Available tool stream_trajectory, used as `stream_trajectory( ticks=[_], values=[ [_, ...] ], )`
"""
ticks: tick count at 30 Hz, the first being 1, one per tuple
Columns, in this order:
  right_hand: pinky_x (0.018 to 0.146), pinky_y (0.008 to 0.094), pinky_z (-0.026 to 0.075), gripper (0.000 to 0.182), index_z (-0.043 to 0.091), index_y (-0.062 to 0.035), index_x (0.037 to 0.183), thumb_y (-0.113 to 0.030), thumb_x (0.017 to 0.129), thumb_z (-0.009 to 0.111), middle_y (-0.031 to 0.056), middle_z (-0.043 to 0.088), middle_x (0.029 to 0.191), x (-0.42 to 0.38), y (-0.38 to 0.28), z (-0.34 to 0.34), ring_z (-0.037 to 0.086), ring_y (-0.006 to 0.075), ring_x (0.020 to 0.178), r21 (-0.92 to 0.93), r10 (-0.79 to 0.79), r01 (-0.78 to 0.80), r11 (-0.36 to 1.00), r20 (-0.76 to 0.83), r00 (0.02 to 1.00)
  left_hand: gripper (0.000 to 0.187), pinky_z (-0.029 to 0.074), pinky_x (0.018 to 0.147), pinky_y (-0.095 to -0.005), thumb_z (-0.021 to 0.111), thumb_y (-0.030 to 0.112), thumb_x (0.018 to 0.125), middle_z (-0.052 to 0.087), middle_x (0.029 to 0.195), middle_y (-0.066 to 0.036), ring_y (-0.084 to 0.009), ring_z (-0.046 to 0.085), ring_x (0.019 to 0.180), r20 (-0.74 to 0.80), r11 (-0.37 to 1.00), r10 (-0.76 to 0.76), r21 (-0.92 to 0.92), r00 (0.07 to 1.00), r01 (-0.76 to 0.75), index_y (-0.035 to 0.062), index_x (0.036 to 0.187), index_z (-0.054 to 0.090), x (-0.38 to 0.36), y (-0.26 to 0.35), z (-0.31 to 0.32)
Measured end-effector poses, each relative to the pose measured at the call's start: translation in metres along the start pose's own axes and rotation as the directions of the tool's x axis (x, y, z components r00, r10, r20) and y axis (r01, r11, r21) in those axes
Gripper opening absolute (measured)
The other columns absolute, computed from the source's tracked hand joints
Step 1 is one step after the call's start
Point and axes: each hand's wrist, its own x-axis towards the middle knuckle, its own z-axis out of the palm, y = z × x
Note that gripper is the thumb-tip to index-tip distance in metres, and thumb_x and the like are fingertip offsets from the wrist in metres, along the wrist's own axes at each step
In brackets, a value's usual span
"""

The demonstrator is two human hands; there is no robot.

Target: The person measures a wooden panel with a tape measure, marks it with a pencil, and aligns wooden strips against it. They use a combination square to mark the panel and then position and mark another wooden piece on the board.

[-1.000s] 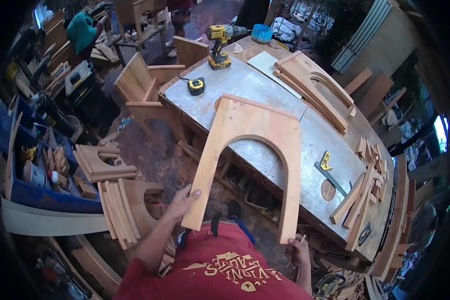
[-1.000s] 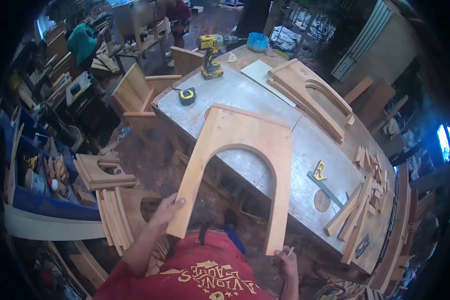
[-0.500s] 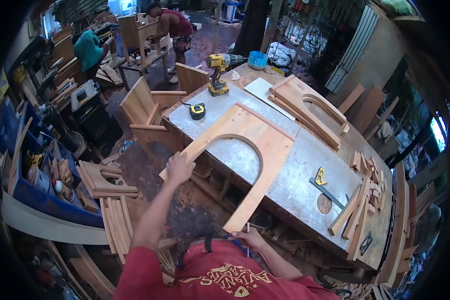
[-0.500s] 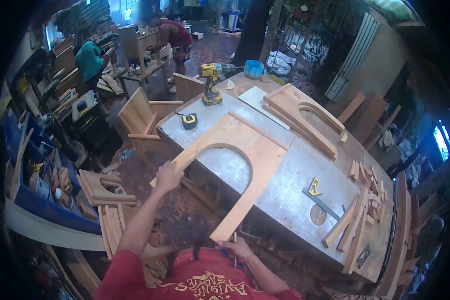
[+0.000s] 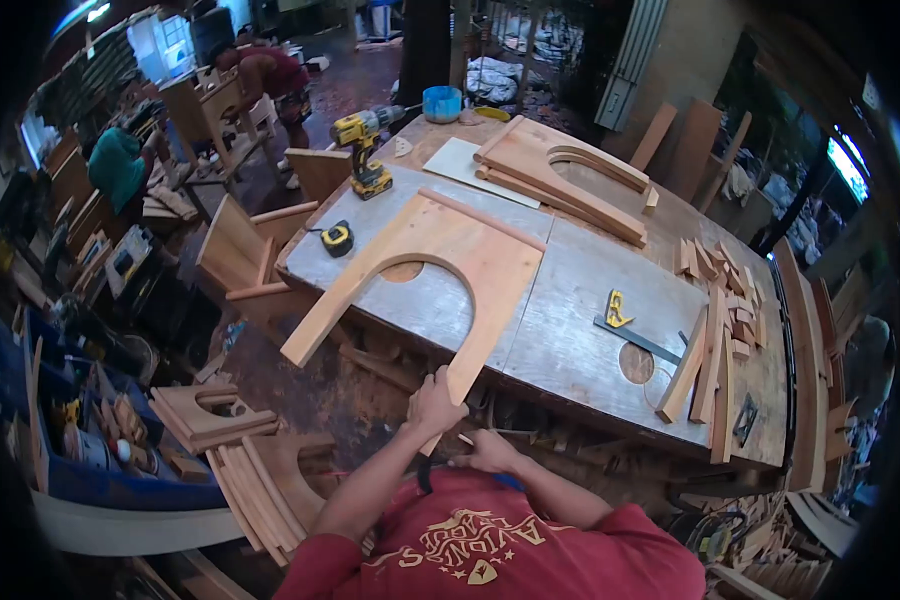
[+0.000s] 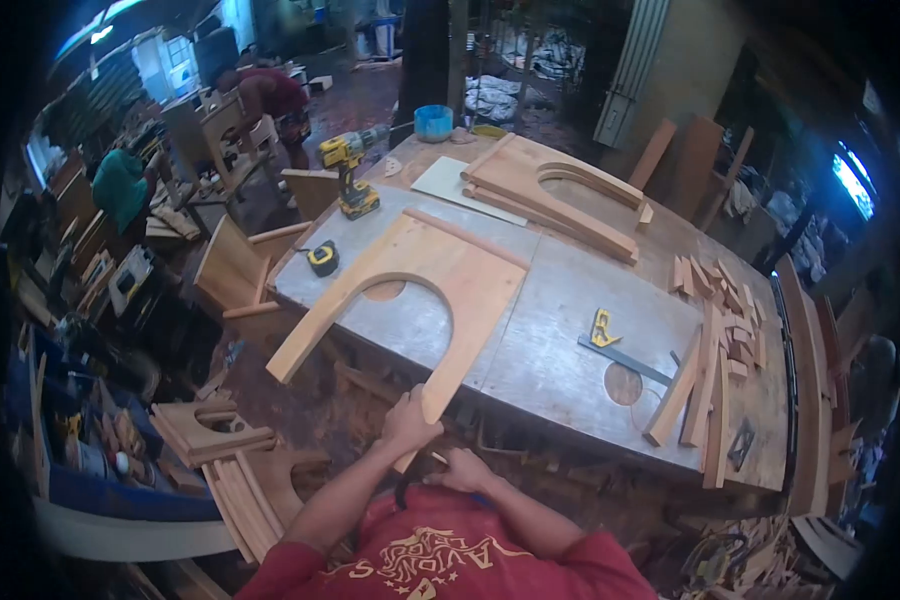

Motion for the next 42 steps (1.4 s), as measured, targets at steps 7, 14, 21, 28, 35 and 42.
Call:
stream_trajectory(
  ticks=[7, 14, 21, 28, 35, 42],
  values=[
    [0.074, 0.0359, 0.056, 0.038, 0.073, -0.0012, 0.105, -0.031, 0.082, 0.08, 0.0137, 0.075, 0.085, -0.071, 0.056, -0.023, 0.073, 0.0213, 0.081, 0.238, 0.298, -0.248, 0.939, -0.205, 0.932, 0.067, 0.05, 0.094, -0.0553, 0.072, 0.029, 0.071, 0.061, 0.113, -0.028, -0.049, 0.06, 0.107, 0.055, 0.994, 0.108, -0.023, 0.993, -0.107, 0.0091, 0.129, 0.044, -0.014, -0.031, -0.039],
    [0.078, 0.0373, 0.056, 0.028, 0.073, -0.0018, 0.1, -0.021, 0.08, 0.08, 0.0144, 0.074, 0.085, -0.101, 0.127, -0.109, 0.072, 0.0236, 0.083, 0.147, 0.371, -0.367, 0.919, -0.642, 0.671, 0.075, 0.051, 0.092, -0.0534, 0.073, 0.036, 0.073, 0.064, 0.112, -0.022, -0.0452, 0.062, 0.108, 0.122, 0.96, 0.252, 0.094, 0.96, -0.264, 0.0156, 0.139, 0.043, -0.009, -0.065, -0.061],
    [0.093, 0.0483, 0.052, 0.052, 0.063, -0.0042, 0.122, -0.021, 0.075, 0.078, 0.0203, 0.062, 0.125, -0.104, 0.225, -0.219, 0.064, 0.0401, 0.11, -0.085, 0.361, -0.654, 0.752, -0.777, 0.516, 0.084, 0.051, 0.092, -0.0525, 0.076, 0.03, 0.072, 0.062, 0.117, -0.023, -0.0443, 0.062, 0.107, 0.254, 0.952, 0.273, 0.072, 0.928, -0.299, 0.013, 0.145, 0.04, 0.005, -0.062, -0.072],
    [0.093, 0.0467, 0.054, 0.053, 0.062, -0.0066, 0.125, -0.022, 0.076, 0.075, 0.0179, 0.059, 0.128, -0.092, 0.244, -0.245, 0.063, 0.039, 0.112, -0.164, 0.356, -0.631, 0.758, -0.707, 0.612, 0.089, 0.05, 0.094, -0.05, 0.08, 0.03, 0.07, 0.064, 0.118, -0.019, -0.0408, 0.063, 0.108, 0.263, 0.929, 0.198, 0.256, 0.944, -0.266, 0.0154, 0.149, 0.042, 0.044, -0.09, -0.108],
    [0.09, 0.0488, 0.054, 0.039, 0.062, -0.0167, 0.13, -0.01, 0.095, 0.045, 0.0158, 0.061, 0.125, -0.064, 0.276, -0.271, 0.066, 0.0376, 0.107, -0.415, 0.295, -0.568, 0.711, -0.558, 0.776, 0.083, 0.04, 0.105, -0.0512, 0.082, 0.029, 0.07, 0.059, 0.128, -0.018, -0.0394, 0.053, 0.123, 0.06, 0.912, 0.177, 0.364, 0.982, -0.187, 0.0124, 0.144, 0.048, 0.036, -0.085, -0.1],
    [0.078, 0.0477, 0.055, 0.031, 0.072, -0.0087, 0.093, -0.03, 0.07, 0.076, 0.0183, 0.071, 0.094, -0.05, 0.28, -0.279, 0.069, 0.0372, 0.09, -0.445, 0.346, -0.567, 0.693, -0.484, 0.803, 0.057, 0.037, 0.11, -0.0525, 0.073, 0.01, 0.079, 0.055, 0.131, -0.025, -0.0435, 0.048, 0.126, -0.586, 0.942, 0.312, 0.089, 0.748, -0.323, -0.0033, 0.132, 0.054, -0.023, -0.047, -0.049]
  ],
)
